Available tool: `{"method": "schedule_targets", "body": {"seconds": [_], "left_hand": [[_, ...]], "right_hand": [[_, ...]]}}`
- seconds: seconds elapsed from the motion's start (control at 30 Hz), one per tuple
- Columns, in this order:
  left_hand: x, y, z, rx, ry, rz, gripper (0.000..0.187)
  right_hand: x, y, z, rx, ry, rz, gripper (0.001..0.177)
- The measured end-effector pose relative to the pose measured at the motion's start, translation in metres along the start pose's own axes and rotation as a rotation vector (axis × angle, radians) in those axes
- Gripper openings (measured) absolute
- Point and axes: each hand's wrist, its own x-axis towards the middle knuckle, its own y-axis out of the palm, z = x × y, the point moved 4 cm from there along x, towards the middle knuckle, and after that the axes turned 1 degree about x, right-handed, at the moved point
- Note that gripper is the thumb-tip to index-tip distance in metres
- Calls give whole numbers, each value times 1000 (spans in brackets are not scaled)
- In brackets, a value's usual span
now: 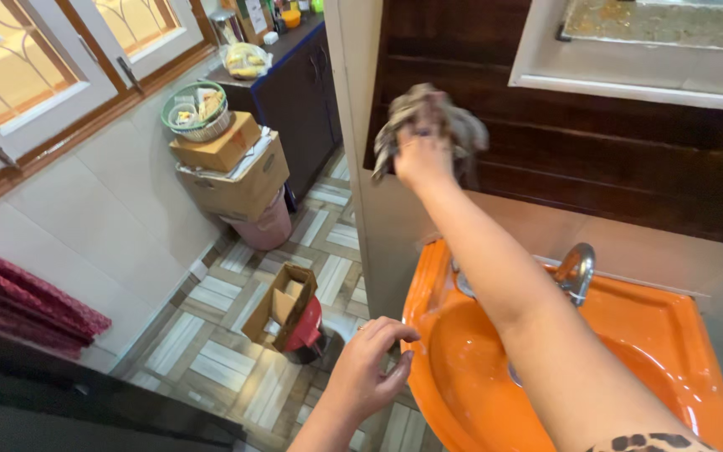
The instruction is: The person cleans an orange sink and the surrounding wall tiles by hand with a cloth, first rinsing the cloth under running water and then wiping down the sink bowl, faucet, and tiles.
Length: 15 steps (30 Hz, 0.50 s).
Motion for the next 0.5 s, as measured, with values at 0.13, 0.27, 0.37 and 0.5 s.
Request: {"method": "schedule_targets", "body": {"seconds": [0.13, 0.27, 0.37, 0.5], "left_hand": [[4, -10, 6, -29, 52, 0, 20], [11, 0, 15, -66, 38, 43, 20], [14, 9, 14, -106, 88, 44, 19], [23, 19, 11, -130, 141, 63, 21]], "right_hand": [[15, 36, 15, -140, -440, 32, 56], [-11, 20, -56, -369, -608, -122, 57], [-55, -41, -122, -279, -404, -227, 60], [-120, -158, -213, -145, 14, -542, 44]]}}
